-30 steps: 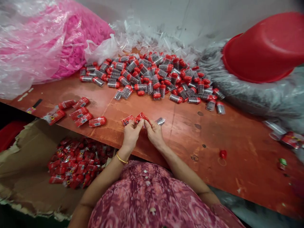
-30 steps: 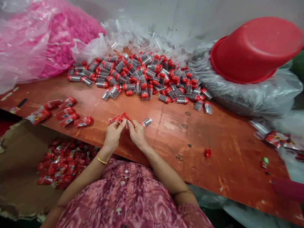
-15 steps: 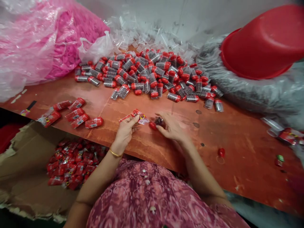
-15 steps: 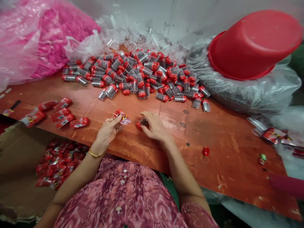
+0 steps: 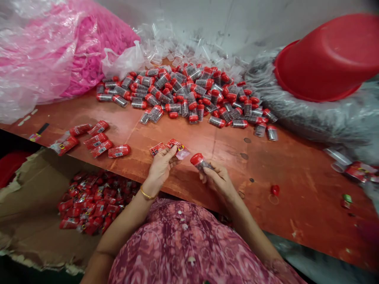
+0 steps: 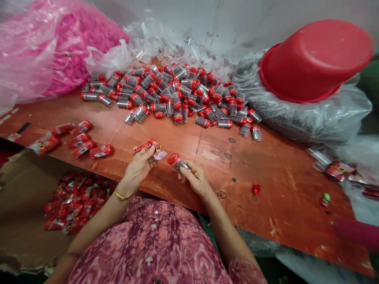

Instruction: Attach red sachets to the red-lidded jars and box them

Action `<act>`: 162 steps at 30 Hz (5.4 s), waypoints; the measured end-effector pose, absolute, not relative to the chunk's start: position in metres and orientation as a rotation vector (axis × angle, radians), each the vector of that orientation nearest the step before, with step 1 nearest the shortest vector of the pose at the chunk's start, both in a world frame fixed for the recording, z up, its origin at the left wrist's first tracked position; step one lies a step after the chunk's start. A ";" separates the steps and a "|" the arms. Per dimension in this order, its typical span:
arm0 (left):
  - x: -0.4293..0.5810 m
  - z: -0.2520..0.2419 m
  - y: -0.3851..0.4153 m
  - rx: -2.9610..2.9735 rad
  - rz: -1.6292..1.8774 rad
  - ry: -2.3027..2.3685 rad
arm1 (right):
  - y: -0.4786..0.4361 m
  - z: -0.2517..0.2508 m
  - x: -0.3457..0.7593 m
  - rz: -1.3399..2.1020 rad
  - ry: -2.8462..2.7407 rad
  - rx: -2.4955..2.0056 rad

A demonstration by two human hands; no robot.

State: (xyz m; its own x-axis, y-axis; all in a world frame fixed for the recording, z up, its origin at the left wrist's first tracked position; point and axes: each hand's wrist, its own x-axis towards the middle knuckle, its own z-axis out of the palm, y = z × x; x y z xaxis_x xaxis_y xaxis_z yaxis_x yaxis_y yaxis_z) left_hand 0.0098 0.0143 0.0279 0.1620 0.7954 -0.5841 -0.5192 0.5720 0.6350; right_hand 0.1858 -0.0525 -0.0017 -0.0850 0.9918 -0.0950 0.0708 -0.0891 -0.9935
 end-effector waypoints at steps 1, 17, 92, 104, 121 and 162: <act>0.010 0.028 0.013 0.326 0.961 1.040 | -0.055 0.003 0.182 1.363 -1.228 -1.265; 0.013 0.025 0.004 0.524 0.987 1.030 | -0.044 0.021 0.171 1.570 -1.053 -1.392; 0.016 0.023 -0.001 0.428 1.020 0.987 | -0.041 0.011 0.153 1.232 -1.143 -1.350; 0.014 0.018 -0.002 0.543 1.149 0.875 | -0.046 -0.009 0.127 1.291 -0.979 -1.162; -0.050 0.018 0.015 0.918 1.038 1.440 | 0.038 -0.005 0.128 0.733 -1.796 -1.447; -0.039 -0.025 0.021 2.223 0.661 1.801 | -0.007 -0.028 0.140 0.129 -2.094 -1.470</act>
